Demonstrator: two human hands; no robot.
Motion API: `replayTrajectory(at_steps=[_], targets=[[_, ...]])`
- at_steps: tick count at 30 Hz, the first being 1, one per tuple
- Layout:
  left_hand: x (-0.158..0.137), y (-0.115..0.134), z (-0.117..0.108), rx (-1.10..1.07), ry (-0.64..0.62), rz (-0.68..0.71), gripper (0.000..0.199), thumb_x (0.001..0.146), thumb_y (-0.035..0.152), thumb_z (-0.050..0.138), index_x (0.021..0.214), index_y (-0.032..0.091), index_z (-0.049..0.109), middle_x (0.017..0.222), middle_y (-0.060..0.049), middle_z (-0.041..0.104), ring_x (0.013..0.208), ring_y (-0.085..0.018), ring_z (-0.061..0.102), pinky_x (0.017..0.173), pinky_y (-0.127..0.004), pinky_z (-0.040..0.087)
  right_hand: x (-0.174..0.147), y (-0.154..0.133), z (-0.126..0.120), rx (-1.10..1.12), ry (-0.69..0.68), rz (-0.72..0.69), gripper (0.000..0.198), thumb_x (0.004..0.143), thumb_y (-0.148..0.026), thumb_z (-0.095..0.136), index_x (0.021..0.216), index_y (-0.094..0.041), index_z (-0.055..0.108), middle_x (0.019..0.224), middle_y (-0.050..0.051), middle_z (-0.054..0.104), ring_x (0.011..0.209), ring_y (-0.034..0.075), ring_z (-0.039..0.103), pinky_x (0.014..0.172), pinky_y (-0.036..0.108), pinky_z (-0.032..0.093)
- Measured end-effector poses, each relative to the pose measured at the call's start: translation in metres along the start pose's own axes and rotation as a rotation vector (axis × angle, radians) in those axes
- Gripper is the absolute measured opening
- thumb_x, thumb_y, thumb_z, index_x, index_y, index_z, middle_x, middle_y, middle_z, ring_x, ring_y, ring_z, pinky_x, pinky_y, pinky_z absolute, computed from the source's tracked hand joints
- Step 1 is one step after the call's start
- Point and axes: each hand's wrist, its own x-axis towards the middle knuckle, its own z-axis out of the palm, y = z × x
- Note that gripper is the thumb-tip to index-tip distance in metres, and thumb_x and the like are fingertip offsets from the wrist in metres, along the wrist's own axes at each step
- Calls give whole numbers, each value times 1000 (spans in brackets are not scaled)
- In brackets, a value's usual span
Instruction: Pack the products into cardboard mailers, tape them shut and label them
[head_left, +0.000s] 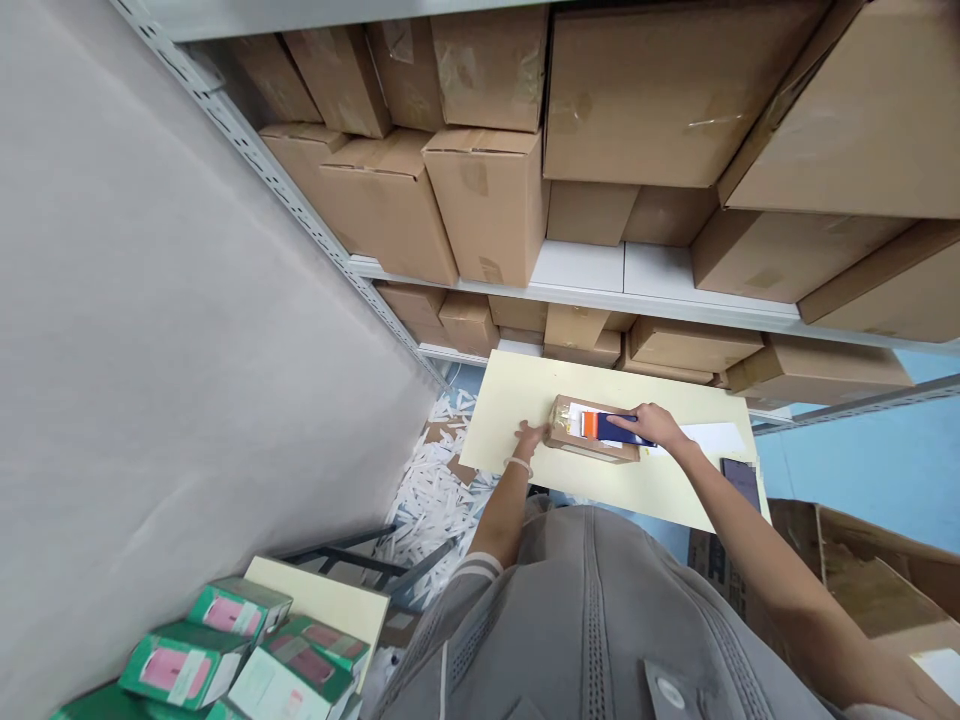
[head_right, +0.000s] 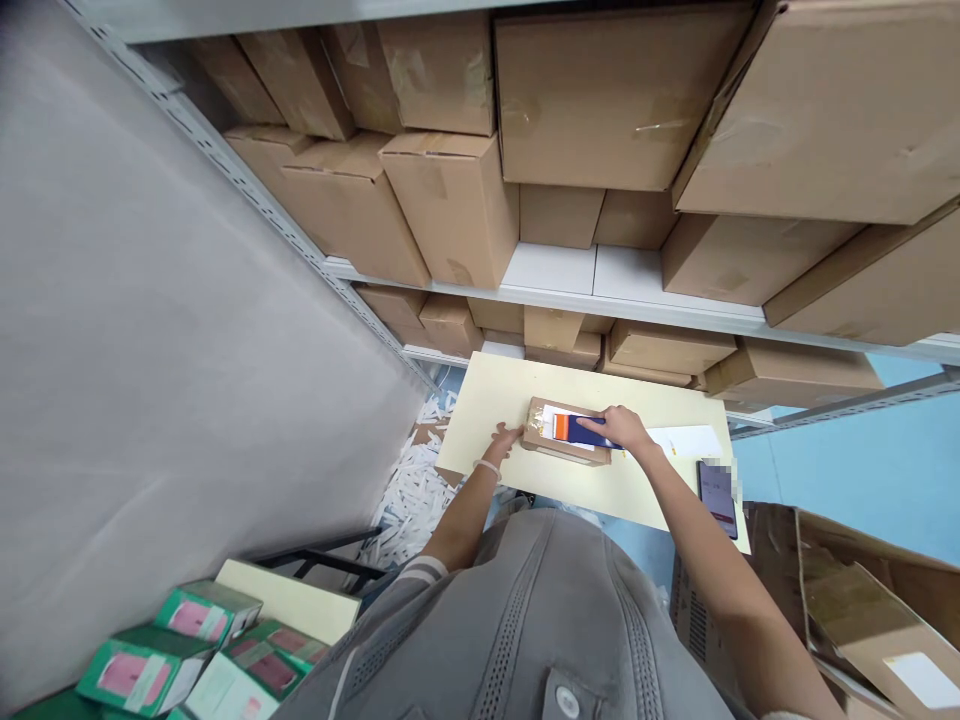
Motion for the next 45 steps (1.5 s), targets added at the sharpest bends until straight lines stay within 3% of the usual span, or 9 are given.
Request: replayTrajectory(at_steps=[5, 8, 11, 14, 24, 31, 35, 40, 45], targets=[[-17, 9, -6, 40, 82, 59, 41, 97, 29, 36, 132, 13, 48, 140, -21, 48, 126, -25, 56, 105, -39, 47, 0, -2, 1, -10, -8, 19, 74, 86, -79, 32, 89, -23, 80, 87, 12, 76, 89, 28, 69, 70, 31, 47], [-28, 26, -4, 181, 100, 398, 47, 101, 27, 24, 141, 19, 45, 154, -11, 40, 147, -21, 31, 122, -40, 26, 0, -5, -1, -33, -4, 20, 75, 85, -80, 32, 91, -22, 80, 88, 13, 76, 90, 29, 69, 70, 32, 47], [-39, 39, 1, 482, 15, 803, 54, 102, 34, 22, 152, 18, 32, 162, -6, 29, 152, -21, 15, 126, -44, 15, 0, -5, -5, -16, -3, 24, 76, 85, -81, 32, 93, -23, 80, 86, 13, 75, 89, 28, 68, 70, 31, 46], [-46, 40, 4, 676, -70, 954, 61, 102, 40, 23, 157, 15, 21, 164, -6, 23, 153, -21, 12, 126, -44, 14, -1, -2, -11, 24, -16, 36, 75, 84, -82, 30, 82, -24, 79, 82, 11, 75, 86, 27, 68, 68, 30, 44], [-51, 37, 7, 637, -99, 887, 64, 100, 38, 30, 159, 18, 13, 163, -8, 22, 152, -21, 13, 126, -47, 10, -11, 8, -40, 133, -22, -21, 76, 79, -87, 28, 49, -23, 54, 56, 5, 62, 63, 21, 61, 57, 29, 38], [-47, 38, 11, 703, -102, 868, 64, 101, 40, 29, 158, 17, 14, 164, -7, 18, 153, -20, 11, 126, -45, 7, -53, 83, -59, 63, 43, 111, 73, 81, -84, 31, 49, -23, 55, 57, 6, 63, 65, 22, 60, 58, 29, 36], [-49, 40, 11, 735, -95, 874, 64, 101, 41, 28, 158, 16, 15, 164, -7, 18, 153, -20, 11, 126, -46, 5, -75, 112, -56, 23, 10, 137, 71, 83, -82, 33, 53, -24, 61, 60, 7, 65, 67, 24, 62, 58, 29, 36], [-52, 40, 10, 762, -93, 879, 63, 101, 40, 28, 158, 17, 15, 164, -7, 18, 153, -20, 10, 126, -46, 5, -74, 112, -42, 7, -4, 145, 69, 83, -81, 35, 59, -24, 66, 65, 8, 68, 73, 25, 64, 60, 30, 36], [-52, 42, 11, 734, -101, 869, 62, 101, 39, 28, 158, 19, 16, 164, -6, 19, 153, -20, 11, 125, -46, 6, -72, 126, -41, 108, -19, 96, 74, 81, -85, 33, 52, -23, 60, 56, 4, 63, 61, 20, 58, 59, 29, 37]])
